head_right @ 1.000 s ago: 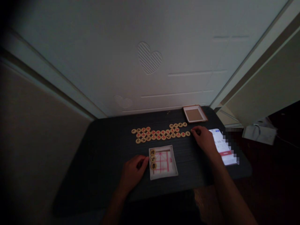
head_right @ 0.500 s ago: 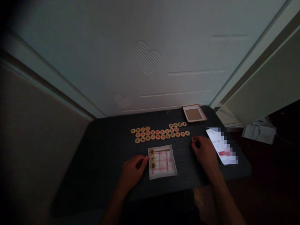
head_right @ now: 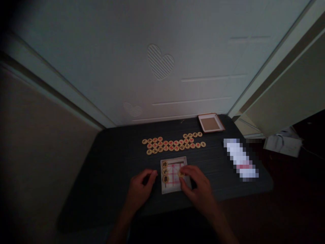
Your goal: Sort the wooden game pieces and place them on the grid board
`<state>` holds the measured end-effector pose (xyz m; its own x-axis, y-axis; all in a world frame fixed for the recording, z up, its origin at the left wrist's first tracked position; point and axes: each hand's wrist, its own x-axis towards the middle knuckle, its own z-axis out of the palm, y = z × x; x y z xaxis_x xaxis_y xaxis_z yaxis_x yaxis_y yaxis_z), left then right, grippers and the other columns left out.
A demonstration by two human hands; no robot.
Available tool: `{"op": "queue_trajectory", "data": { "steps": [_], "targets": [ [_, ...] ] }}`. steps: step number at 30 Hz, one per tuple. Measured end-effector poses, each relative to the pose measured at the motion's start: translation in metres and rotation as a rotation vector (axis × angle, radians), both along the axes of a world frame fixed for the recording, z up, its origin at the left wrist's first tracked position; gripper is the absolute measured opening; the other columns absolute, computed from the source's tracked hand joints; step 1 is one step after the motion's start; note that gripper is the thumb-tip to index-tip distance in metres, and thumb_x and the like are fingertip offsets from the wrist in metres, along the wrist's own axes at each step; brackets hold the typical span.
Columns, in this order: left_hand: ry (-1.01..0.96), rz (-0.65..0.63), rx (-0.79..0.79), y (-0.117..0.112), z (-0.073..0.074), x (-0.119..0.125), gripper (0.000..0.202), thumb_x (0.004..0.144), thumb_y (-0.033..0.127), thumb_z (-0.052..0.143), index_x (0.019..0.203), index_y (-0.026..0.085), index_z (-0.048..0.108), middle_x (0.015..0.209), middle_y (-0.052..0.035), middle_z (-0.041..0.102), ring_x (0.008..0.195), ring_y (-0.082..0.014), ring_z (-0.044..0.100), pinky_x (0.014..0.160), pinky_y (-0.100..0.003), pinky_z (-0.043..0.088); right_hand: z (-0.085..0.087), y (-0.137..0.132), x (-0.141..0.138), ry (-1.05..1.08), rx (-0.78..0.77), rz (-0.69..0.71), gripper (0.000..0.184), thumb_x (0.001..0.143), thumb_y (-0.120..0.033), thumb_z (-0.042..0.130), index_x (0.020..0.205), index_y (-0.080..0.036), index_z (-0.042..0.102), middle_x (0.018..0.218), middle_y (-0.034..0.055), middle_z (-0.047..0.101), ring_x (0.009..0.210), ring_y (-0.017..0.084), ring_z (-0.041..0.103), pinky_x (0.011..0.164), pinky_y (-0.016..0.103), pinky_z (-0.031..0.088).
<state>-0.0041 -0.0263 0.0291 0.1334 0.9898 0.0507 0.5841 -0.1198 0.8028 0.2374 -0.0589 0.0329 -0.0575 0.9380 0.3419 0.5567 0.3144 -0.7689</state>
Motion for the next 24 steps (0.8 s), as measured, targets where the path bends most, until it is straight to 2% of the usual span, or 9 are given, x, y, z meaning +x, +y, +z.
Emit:
{"op": "queue_trajectory", "data": {
  "steps": [5,8,16,24],
  "targets": [
    [-0.117,-0.078,-0.087,-0.017,0.023,0.015,0.02,0.095,0.038,0.059,0.094,0.023,0.071,0.081,-0.0003,0.074,0.07,-0.0149,0.066,0.066,-0.025,0.051,0.002,-0.008,-0.016,0.066,0.012,0.067,0.028,0.09,-0.023,0.066,0.118,-0.029,0.068,0.113,0.0061,0.072,0.104,0.023,0.07,0.09,0.039,0.061],
    [-0.128,-0.145,-0.12,-0.023,0.031,0.025,0.019,0.094,0.037,0.061,0.102,0.024,0.071,0.083,-0.0001,0.074,0.067,-0.014,0.064,0.064,-0.024,0.051,0.003,-0.014,-0.021,0.085,0.041,0.087,0.032,0.09,-0.02,0.066,0.12,-0.03,0.068,0.115,0.0061,0.072,0.107,0.023,0.07,0.091,0.039,0.061],
    [-0.076,-0.227,-0.126,-0.023,0.028,0.029,0.023,0.098,0.037,0.055,0.091,0.022,0.071,0.076,-0.0003,0.071,0.065,-0.014,0.062,0.062,-0.023,0.049,0.006,-0.022,-0.03,0.136,0.013,0.151,0.029,0.093,-0.015,0.06,0.117,-0.03,0.068,0.105,0.0043,0.073,0.096,0.019,0.071,0.087,0.034,0.061],
    [-0.158,-0.249,-0.125,-0.024,0.031,0.032,0.02,0.101,0.032,0.05,0.105,0.024,0.068,0.102,-0.0035,0.073,0.093,-0.0181,0.068,0.087,-0.03,0.054,0.006,-0.018,-0.029,0.138,-0.007,0.119,0.03,0.093,-0.019,0.063,0.121,-0.03,0.065,0.113,0.0065,0.07,0.105,0.022,0.069,0.091,0.037,0.06]
  ]
}}
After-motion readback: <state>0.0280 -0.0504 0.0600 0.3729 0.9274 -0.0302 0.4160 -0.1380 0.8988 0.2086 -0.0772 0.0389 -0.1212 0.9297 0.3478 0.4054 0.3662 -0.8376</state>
